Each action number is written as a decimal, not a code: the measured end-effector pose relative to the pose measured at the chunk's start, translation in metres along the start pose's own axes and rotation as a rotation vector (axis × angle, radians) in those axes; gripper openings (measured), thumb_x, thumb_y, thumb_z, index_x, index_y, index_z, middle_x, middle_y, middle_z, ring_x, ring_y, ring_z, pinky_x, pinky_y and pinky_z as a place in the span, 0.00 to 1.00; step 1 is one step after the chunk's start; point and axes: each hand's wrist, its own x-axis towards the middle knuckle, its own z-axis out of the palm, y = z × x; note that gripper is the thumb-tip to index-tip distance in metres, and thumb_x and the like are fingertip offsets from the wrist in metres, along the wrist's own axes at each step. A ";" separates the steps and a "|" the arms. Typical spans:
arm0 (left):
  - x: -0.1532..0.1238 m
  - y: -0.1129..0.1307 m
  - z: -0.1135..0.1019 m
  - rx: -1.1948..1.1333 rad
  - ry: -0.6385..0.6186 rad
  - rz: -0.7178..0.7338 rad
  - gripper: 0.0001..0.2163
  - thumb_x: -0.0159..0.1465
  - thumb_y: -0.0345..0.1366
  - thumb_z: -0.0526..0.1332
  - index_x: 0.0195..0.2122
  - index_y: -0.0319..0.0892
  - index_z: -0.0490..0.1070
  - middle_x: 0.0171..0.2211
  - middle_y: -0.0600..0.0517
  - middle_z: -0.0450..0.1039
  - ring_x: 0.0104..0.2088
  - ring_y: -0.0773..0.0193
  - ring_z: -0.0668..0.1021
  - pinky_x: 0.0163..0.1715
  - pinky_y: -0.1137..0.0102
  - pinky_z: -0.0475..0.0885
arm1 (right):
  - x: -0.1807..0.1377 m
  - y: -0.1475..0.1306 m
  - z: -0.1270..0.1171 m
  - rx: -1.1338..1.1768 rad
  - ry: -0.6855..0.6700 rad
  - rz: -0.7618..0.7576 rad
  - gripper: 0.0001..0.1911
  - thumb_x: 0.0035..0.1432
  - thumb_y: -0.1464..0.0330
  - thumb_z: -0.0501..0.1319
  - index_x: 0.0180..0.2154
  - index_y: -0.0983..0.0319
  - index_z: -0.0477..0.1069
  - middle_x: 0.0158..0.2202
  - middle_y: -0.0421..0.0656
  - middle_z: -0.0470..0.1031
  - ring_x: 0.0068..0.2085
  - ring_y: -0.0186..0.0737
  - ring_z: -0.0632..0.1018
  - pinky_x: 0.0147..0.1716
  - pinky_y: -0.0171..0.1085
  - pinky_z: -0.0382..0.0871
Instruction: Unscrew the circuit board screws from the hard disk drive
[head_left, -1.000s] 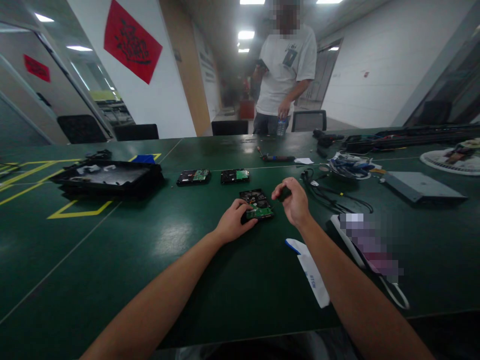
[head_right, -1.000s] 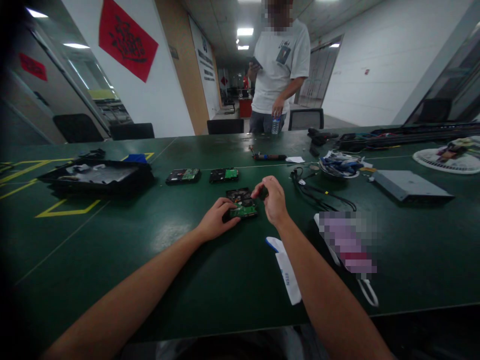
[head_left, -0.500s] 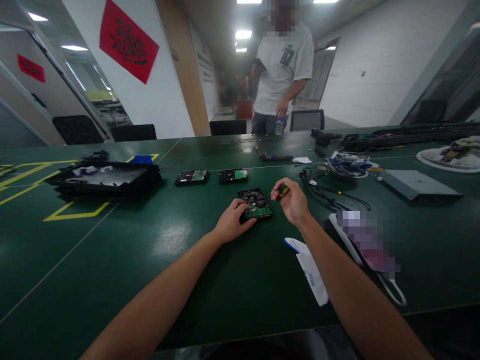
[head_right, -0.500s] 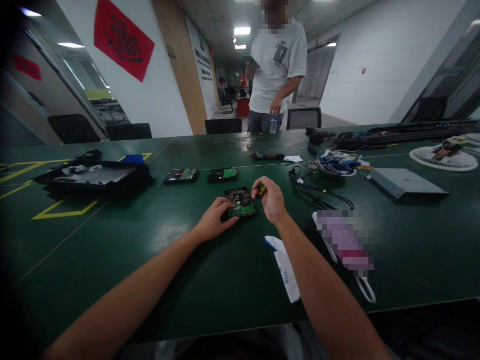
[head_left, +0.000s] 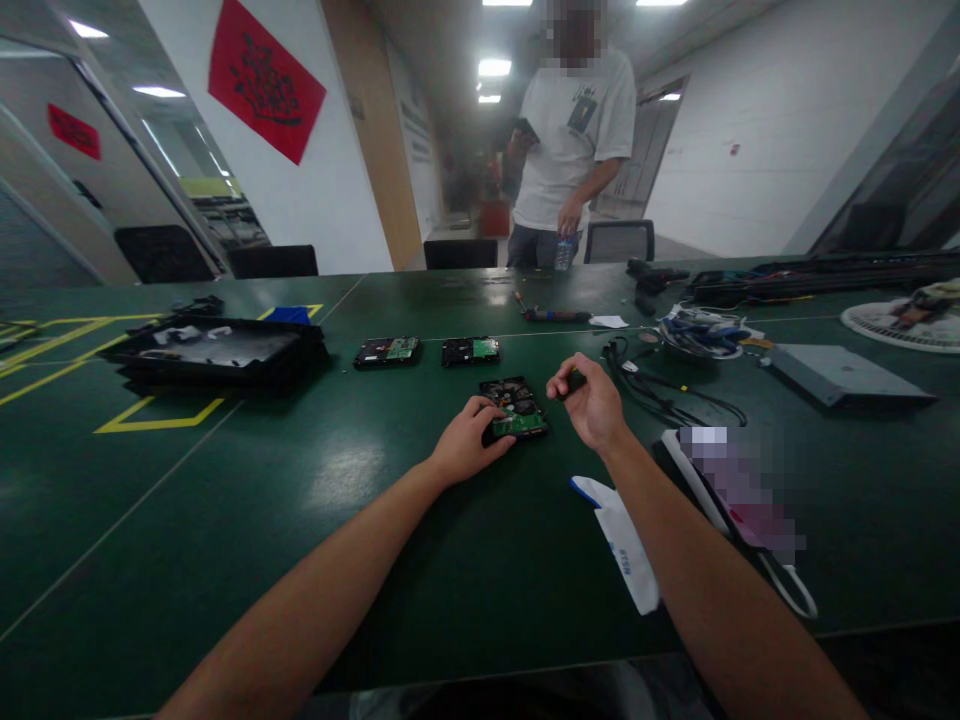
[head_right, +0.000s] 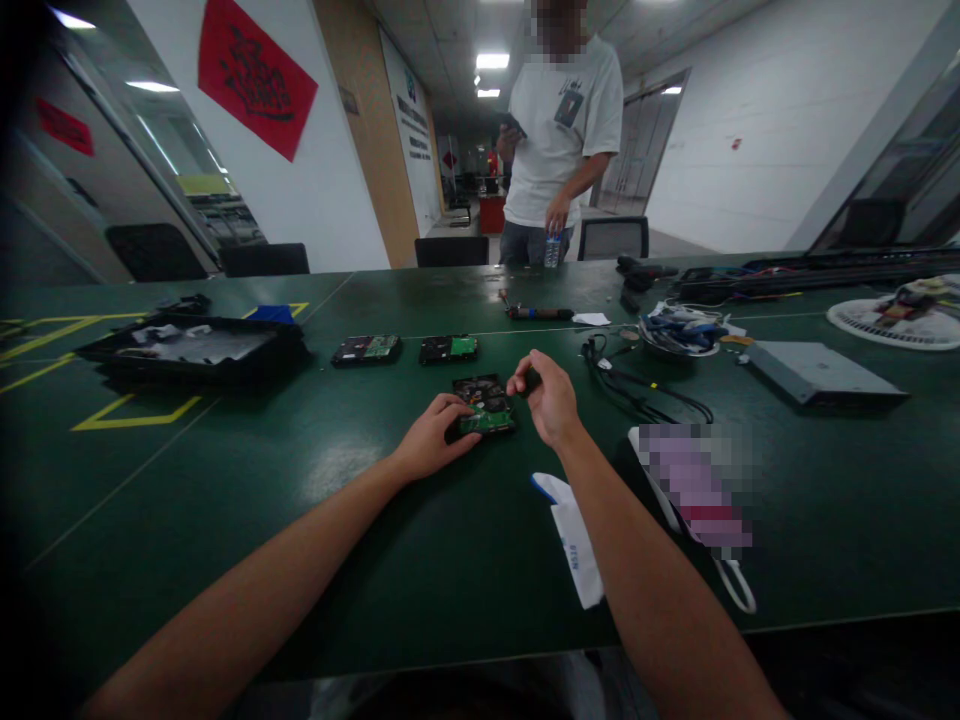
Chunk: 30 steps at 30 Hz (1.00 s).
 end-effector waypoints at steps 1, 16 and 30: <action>0.000 0.000 0.000 0.000 0.003 -0.002 0.19 0.64 0.46 0.68 0.54 0.47 0.72 0.55 0.45 0.66 0.52 0.52 0.77 0.53 0.55 0.77 | 0.001 0.001 0.000 0.008 0.016 -0.001 0.19 0.61 0.50 0.63 0.27 0.57 0.70 0.23 0.37 0.64 0.26 0.37 0.68 0.30 0.40 0.67; 0.000 -0.001 0.000 0.008 -0.011 -0.003 0.20 0.64 0.47 0.68 0.55 0.47 0.71 0.56 0.45 0.65 0.52 0.51 0.76 0.52 0.55 0.77 | 0.002 0.013 -0.006 -0.058 0.039 -0.088 0.14 0.62 0.54 0.64 0.32 0.57 0.72 0.30 0.39 0.72 0.33 0.37 0.75 0.37 0.38 0.71; -0.001 -0.001 0.000 -0.008 -0.007 0.008 0.19 0.65 0.46 0.67 0.55 0.46 0.71 0.55 0.45 0.65 0.51 0.52 0.76 0.52 0.56 0.77 | -0.003 0.006 0.006 -0.406 0.122 -0.435 0.09 0.65 0.61 0.65 0.42 0.56 0.67 0.39 0.39 0.77 0.41 0.39 0.83 0.41 0.40 0.77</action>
